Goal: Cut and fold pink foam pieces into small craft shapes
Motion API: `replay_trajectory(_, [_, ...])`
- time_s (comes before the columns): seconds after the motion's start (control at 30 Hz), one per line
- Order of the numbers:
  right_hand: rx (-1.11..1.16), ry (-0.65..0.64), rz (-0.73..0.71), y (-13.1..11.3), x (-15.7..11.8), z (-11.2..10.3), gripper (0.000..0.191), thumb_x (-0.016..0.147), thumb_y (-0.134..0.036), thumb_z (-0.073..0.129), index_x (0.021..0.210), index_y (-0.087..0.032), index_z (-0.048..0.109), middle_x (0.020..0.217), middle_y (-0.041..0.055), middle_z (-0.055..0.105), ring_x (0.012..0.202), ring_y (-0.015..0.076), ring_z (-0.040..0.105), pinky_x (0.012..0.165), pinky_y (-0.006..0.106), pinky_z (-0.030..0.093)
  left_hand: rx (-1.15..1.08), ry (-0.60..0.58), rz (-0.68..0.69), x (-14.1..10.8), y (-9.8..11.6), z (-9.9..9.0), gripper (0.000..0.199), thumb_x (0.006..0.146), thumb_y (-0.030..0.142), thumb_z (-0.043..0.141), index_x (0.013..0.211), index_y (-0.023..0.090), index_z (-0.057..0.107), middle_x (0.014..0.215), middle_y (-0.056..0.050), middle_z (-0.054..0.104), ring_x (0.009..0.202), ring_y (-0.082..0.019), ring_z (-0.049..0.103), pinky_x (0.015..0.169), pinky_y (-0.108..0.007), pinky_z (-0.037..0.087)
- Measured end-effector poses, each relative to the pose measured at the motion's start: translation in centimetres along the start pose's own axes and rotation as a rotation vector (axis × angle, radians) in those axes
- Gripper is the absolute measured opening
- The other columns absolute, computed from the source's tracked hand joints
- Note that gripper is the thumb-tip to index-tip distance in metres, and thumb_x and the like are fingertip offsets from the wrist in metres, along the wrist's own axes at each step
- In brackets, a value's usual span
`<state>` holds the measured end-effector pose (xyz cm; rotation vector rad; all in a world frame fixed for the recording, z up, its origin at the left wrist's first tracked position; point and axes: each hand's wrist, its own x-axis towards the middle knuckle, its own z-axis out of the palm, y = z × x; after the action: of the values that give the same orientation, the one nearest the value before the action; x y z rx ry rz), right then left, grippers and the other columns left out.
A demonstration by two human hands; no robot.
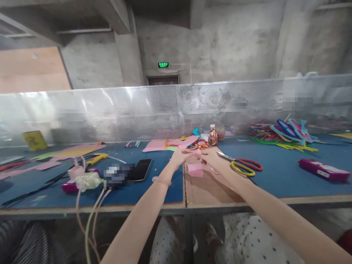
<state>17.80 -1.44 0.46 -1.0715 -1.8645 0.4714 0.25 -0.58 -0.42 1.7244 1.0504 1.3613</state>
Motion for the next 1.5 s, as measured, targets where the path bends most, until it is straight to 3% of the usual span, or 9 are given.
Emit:
replay_trajectory(0.33, [0.103,-0.015,0.076,-0.8,1.6,1.2,0.025,0.069,-0.038,0.056,0.069,-0.015,0.066,0.057,0.0035,0.060,0.054,0.0133,0.053,0.051,0.023,0.042,-0.034,0.107,-0.041,0.5,0.0,-0.7,0.021,0.064,0.029,0.067,0.079,0.013,0.069,0.068,-0.004,0.066,0.048,-0.007,0.048,0.044,-0.019,0.032])
replay_trajectory(0.7, [0.170,-0.021,0.119,0.6,2.1,1.5,0.031,0.064,-0.045,0.055,0.060,-0.015,0.062,0.051,0.0006,0.054,0.049,0.0104,0.046,0.045,0.021,0.034,-0.025,0.073,-0.041,0.5,-0.3,-0.4,0.018,0.063,0.024,0.068,0.077,0.013,0.068,0.064,-0.003,0.064,0.046,-0.006,0.045,0.043,-0.018,0.030])
replay_trajectory(1.0, [0.044,-0.057,0.101,-0.9,0.8,0.5,0.029,0.063,-0.042,0.059,0.055,-0.014,0.061,0.047,0.0002,0.052,0.047,0.0093,0.044,0.044,0.020,0.033,0.081,0.036,-0.058,0.2,-0.3,0.0,0.019,0.068,0.025,0.063,0.080,0.011,0.067,0.072,-0.005,0.066,0.048,-0.007,0.048,0.042,-0.016,0.032])
replay_trajectory(1.1, [0.088,0.004,0.166,0.3,1.1,0.9,0.031,0.062,-0.043,0.061,0.054,-0.013,0.059,0.045,-0.0001,0.049,0.043,0.0084,0.041,0.041,0.020,0.031,0.097,0.009,-0.035,0.3,-0.7,-0.1,0.030,0.075,0.026,0.054,0.102,0.014,0.062,0.080,-0.005,0.067,0.040,-0.005,0.044,0.039,-0.018,0.033])
replay_trajectory(1.2, [0.202,0.082,0.248,2.5,2.0,1.7,0.033,0.060,-0.045,0.061,0.052,-0.013,0.056,0.043,-0.0013,0.046,0.040,0.0075,0.038,0.038,0.020,0.029,0.133,0.062,-0.064,0.5,-1.0,-0.4,0.041,0.081,0.026,0.046,0.120,0.015,0.049,0.083,-0.006,0.068,0.032,-0.004,0.039,0.038,-0.019,0.034])
replay_trajectory(1.33, [0.217,0.126,0.267,4.4,3.0,2.8,0.035,0.059,-0.047,0.062,0.057,-0.012,0.058,0.047,-0.0001,0.049,0.040,0.0070,0.038,0.037,0.019,0.029,0.245,0.098,-0.037,0.7,-1.1,-0.9,0.041,0.082,0.025,0.045,0.121,0.013,0.045,0.073,-0.004,0.067,0.032,-0.005,0.044,0.041,-0.018,0.037])
replay_trajectory(1.5, [0.066,0.087,0.180,4.4,3.0,3.5,0.027,0.064,-0.038,0.060,0.063,-0.011,0.064,0.058,0.0043,0.060,0.046,0.0093,0.046,0.044,0.021,0.036,0.329,0.087,0.013,0.4,-1.4,-1.2,0.036,0.084,0.027,0.040,0.117,0.013,0.047,0.067,-0.003,0.066,0.034,-0.008,0.046,0.042,-0.020,0.039])
